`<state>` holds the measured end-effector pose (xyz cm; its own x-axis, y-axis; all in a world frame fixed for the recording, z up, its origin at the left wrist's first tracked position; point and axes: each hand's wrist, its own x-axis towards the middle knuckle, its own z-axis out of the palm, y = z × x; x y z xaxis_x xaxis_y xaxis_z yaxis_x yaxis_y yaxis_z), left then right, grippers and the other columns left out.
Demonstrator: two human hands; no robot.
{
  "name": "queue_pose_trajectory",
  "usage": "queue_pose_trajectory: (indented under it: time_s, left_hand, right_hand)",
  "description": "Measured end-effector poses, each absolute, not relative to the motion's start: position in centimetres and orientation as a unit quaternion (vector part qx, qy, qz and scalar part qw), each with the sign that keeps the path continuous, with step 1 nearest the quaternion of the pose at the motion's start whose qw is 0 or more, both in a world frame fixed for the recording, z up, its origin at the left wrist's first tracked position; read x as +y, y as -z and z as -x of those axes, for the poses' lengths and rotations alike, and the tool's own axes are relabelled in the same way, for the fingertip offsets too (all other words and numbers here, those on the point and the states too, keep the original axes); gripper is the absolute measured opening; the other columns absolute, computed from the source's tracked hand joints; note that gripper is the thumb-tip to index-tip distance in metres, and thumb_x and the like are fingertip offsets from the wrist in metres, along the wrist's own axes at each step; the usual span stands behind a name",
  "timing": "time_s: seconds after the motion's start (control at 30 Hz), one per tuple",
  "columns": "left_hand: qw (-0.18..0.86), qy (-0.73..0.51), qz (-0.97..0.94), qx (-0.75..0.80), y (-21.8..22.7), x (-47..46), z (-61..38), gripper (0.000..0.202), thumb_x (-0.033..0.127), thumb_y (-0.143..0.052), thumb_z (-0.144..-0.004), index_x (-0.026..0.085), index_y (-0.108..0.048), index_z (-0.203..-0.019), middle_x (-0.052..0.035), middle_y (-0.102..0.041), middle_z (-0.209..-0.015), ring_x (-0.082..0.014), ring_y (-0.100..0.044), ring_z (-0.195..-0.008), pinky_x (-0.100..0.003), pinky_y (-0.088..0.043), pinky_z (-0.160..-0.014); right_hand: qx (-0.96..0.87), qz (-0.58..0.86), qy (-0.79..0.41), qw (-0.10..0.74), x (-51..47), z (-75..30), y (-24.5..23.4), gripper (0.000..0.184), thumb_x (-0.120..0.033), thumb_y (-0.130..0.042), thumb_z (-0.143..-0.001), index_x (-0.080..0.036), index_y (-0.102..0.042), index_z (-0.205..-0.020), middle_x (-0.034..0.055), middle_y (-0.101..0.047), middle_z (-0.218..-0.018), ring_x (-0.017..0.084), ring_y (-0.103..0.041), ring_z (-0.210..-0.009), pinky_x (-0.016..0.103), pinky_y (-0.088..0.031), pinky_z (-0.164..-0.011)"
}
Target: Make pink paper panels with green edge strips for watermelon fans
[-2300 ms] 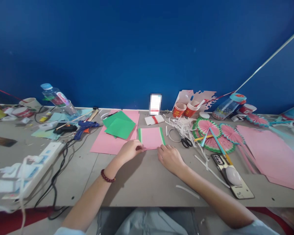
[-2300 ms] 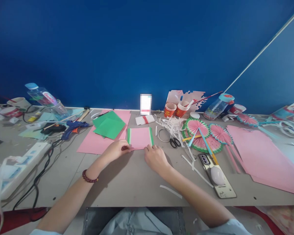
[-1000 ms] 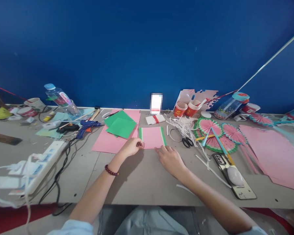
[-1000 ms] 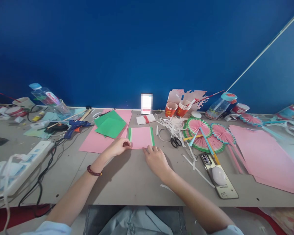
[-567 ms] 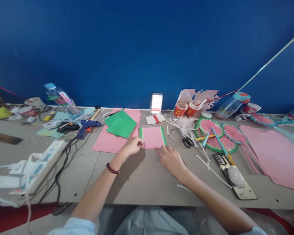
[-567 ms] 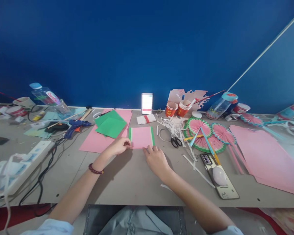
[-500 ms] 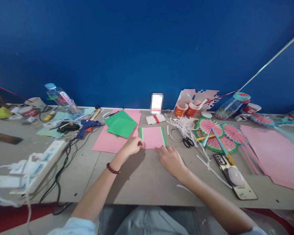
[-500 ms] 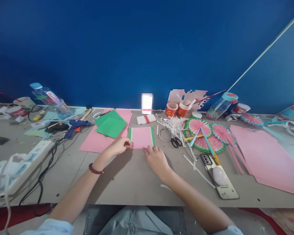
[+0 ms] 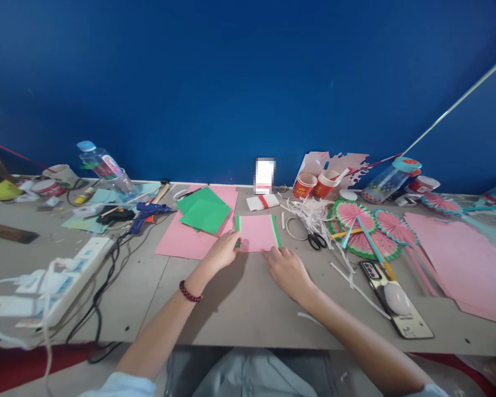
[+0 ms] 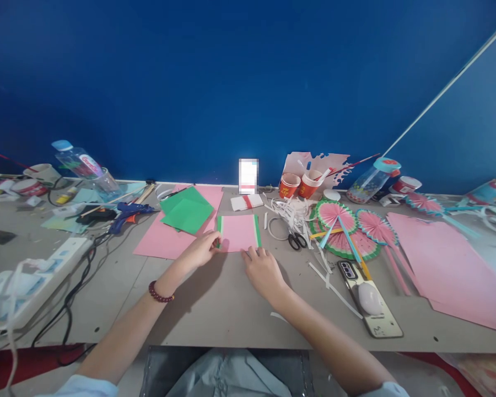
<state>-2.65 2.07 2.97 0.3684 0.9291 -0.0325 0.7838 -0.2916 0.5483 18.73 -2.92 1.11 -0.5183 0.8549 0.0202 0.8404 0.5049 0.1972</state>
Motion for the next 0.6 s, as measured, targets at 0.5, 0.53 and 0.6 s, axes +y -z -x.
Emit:
queue_pose_trajectory:
  time_s: [0.5,0.53,0.6]
  left_hand:
    - [0.247,-0.201,-0.788,0.527,-1.3,1.8,3.0,0.022,0.004,-0.051,-0.078,0.020,-0.059,-0.092,-0.0013,-0.062,-0.082,-0.0149,-0.059,-0.071,-0.024,-0.043,-0.066]
    - [0.246,-0.201,-0.787,0.529,-1.3,1.8,3.0,0.020,0.006,-0.051,-0.079,0.020,-0.059,-0.091,-0.0015,-0.062,-0.081,-0.0152,-0.059,-0.071,-0.024,-0.043,-0.066]
    - [0.243,-0.198,-0.788,0.531,-1.4,1.7,3.0,0.017,0.009,-0.052,-0.080,0.020,-0.059,-0.091,-0.0019,-0.063,-0.081,-0.0158,-0.059,-0.072,-0.024,-0.042,-0.065]
  right_hand:
    - [0.865,-0.493,-0.086,0.028,-3.0,-18.6,-0.9,0.042,-0.016,-0.048,-0.090,-0.019,-0.049,-0.131,0.0136,-0.057,-0.115,0.023,-0.054,-0.097,0.034,-0.045,-0.076]
    - [0.865,-0.493,-0.085,0.028,-3.1,-18.6,-0.9,0.042,-0.016,-0.048,-0.089,-0.019,-0.049,-0.131,0.0136,-0.057,-0.115,0.023,-0.054,-0.097,0.034,-0.045,-0.076]
    - [0.865,-0.494,-0.084,0.029,-3.1,-18.6,-1.0,0.041,-0.016,-0.049,-0.089,-0.019,-0.050,-0.130,0.0136,-0.057,-0.114,0.023,-0.054,-0.097,0.034,-0.045,-0.076]
